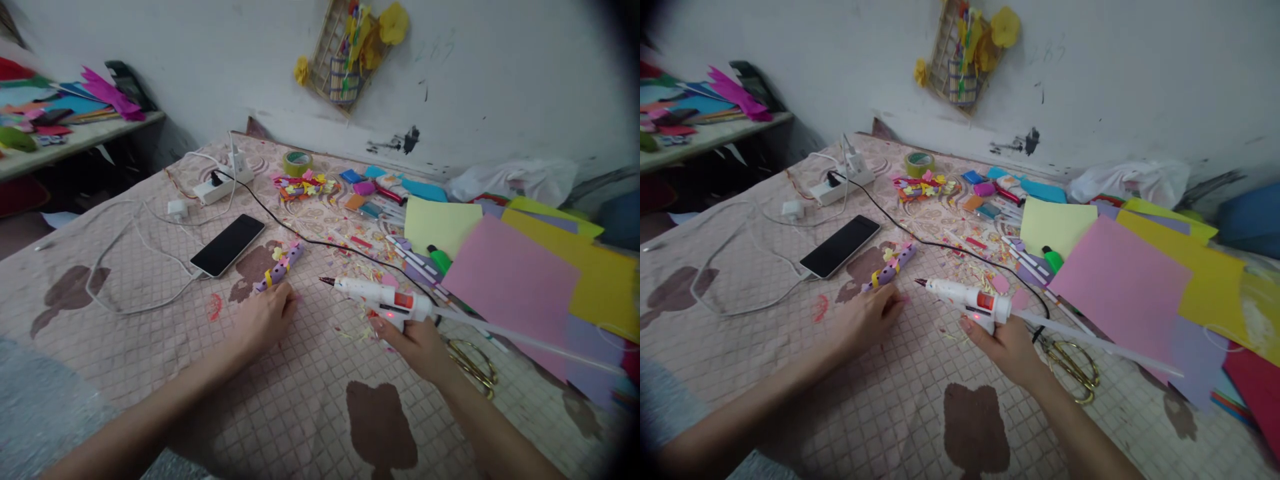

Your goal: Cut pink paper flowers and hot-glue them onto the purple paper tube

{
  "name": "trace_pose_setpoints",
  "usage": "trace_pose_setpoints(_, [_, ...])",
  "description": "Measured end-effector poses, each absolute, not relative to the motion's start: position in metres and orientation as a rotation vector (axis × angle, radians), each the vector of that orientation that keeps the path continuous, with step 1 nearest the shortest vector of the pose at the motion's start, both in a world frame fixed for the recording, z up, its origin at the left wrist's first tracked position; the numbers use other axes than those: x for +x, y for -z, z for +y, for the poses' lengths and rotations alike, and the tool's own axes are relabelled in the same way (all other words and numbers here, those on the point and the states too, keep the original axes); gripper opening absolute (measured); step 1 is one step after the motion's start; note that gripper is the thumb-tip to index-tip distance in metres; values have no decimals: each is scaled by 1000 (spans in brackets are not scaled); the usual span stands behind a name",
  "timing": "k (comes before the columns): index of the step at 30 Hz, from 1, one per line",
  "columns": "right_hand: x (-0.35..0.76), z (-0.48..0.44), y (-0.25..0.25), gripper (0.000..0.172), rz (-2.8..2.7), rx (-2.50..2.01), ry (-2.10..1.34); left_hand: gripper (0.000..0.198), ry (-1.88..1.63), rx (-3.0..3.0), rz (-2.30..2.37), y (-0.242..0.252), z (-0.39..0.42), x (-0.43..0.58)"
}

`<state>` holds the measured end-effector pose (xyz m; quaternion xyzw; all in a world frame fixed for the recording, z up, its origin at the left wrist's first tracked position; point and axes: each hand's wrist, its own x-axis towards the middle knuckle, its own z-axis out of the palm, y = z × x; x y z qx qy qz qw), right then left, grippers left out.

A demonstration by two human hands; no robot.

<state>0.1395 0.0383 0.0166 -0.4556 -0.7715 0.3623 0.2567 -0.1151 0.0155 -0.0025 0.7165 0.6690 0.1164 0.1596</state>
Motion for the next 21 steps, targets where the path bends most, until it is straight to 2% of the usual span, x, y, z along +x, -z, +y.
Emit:
trace_pose_setpoints(13, [139, 40, -17, 29, -2065, -1215, -1017, 20, -483, 2166, 1834, 4, 18, -114])
trace_pose_setpoints(21, [142, 45, -22, 35, -1909, -1073, -1379, 10, -1146, 2365, 1395, 0, 13, -124])
